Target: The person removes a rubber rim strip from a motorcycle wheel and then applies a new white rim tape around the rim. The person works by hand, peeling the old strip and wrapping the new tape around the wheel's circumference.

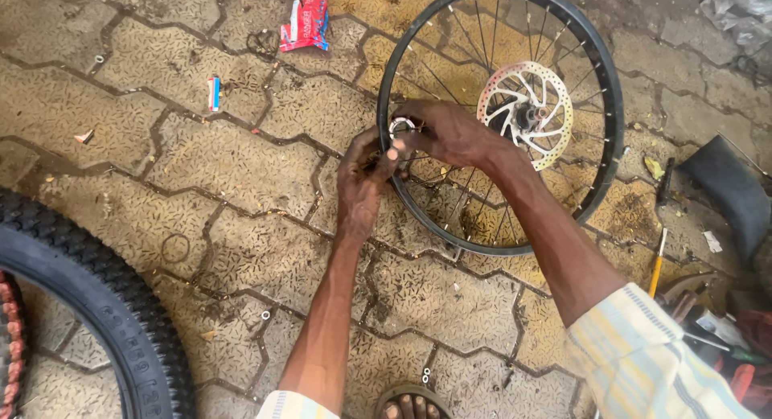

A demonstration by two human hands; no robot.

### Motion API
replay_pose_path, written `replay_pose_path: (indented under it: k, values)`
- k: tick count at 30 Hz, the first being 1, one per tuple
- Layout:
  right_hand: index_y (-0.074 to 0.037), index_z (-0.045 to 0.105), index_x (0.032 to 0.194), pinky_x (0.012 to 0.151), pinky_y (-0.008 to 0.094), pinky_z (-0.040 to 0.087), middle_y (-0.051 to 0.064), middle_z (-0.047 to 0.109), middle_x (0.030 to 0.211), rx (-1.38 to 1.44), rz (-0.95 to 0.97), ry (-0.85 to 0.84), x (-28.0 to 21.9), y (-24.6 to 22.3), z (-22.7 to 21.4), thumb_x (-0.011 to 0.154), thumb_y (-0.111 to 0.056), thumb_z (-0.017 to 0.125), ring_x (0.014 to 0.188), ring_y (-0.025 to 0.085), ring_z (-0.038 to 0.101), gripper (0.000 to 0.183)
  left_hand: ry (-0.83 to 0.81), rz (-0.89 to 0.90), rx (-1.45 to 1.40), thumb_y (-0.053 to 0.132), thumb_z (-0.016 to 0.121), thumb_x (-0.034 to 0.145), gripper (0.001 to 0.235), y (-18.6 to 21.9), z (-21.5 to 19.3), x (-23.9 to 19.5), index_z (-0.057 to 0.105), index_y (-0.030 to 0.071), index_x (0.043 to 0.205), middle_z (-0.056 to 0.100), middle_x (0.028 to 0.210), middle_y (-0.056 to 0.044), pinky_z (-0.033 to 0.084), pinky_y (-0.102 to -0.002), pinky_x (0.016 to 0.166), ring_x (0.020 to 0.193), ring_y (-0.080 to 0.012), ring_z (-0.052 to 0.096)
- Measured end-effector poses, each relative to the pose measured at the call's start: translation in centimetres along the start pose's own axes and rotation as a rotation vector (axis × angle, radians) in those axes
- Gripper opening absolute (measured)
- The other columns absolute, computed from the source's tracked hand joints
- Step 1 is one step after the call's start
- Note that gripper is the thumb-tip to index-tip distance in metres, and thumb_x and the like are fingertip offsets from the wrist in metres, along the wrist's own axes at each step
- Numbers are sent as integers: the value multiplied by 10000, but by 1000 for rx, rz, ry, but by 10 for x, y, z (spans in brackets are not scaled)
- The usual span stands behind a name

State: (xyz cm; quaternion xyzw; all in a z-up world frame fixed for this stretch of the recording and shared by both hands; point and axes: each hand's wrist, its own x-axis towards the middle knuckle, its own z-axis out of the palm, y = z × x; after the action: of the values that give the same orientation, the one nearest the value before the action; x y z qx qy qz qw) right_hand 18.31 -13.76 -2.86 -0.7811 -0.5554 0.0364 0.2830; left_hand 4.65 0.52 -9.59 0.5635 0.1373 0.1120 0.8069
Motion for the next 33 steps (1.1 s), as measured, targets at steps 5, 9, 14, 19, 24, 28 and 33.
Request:
replay_pose_path:
  k: [5, 9, 14, 19, 24, 28, 33]
  values:
    - [-48, 434, 1280, 499, 413, 520, 234, 643, 767, 10, 479, -252, -2, 1, -2, 1013, -39, 516, 625, 289, 621, 279, 37, -44, 9, 270, 816, 838, 451, 0, -1, 7, 680, 210, 1264, 783, 1137, -63, 635, -459, 817, 910, -205, 735]
    - [-64, 478, 1207, 574, 399, 570, 190, 698, 871, -26, 491, -146, 4, 4, 6, 1115, -87, 449, 699, 245, 684, 100, 9, 4, -62, 244, 839, 842, 452, -4, -3, 9, 689, 178, 1263, 751, 1197, -56, 636, -467, 901, 1042, -206, 718]
    - [41, 498, 1291, 779, 469, 592, 356, 661, 1109, 166, -65, -73, -3, 2, -5, 931, -8, 613, 922, 353, 673, 381, 41, -25, 61, 353, 801, 843, 441, -3, -5, 4, 698, 211, 1247, 726, 1275, -22, 599, -471, 989, 1201, -221, 679]
    - [15, 476, 1216, 682, 428, 563, 314, 646, 966, 133, 567, -221, 5, -20, -16, 1027, -67, 495, 816, 350, 650, 207, 40, 11, 15, 309, 861, 788, 469, 1, -4, 7, 717, 160, 1208, 731, 1260, -47, 527, -491, 1021, 1207, -245, 649]
    - [2, 643, 1108, 672, 425, 554, 220, 707, 971, 83, 508, -153, 11, -25, -18, 1042, -141, 586, 797, 332, 685, 168, 46, -45, -116, 283, 868, 759, 416, -3, -2, 8, 745, 166, 1139, 771, 1151, -42, 594, -501, 995, 1107, -240, 700]
    - [25, 692, 1171, 804, 457, 589, 256, 666, 1139, 72, 166, -109, 5, -17, -15, 939, -122, 668, 996, 395, 668, 276, 48, -19, -79, 219, 867, 773, 388, -1, -6, 7, 749, 155, 1137, 767, 1141, -50, 569, -512, 1011, 1109, -237, 690]
    - [2, 675, 1194, 843, 430, 603, 270, 660, 1253, -87, 48, -57, -4, -16, -5, 927, -128, 604, 1080, 425, 665, 305, 71, -51, -60, 245, 864, 767, 399, -2, -4, 7, 750, 151, 1138, 765, 1159, -58, 557, -495, 999, 1119, -237, 686]
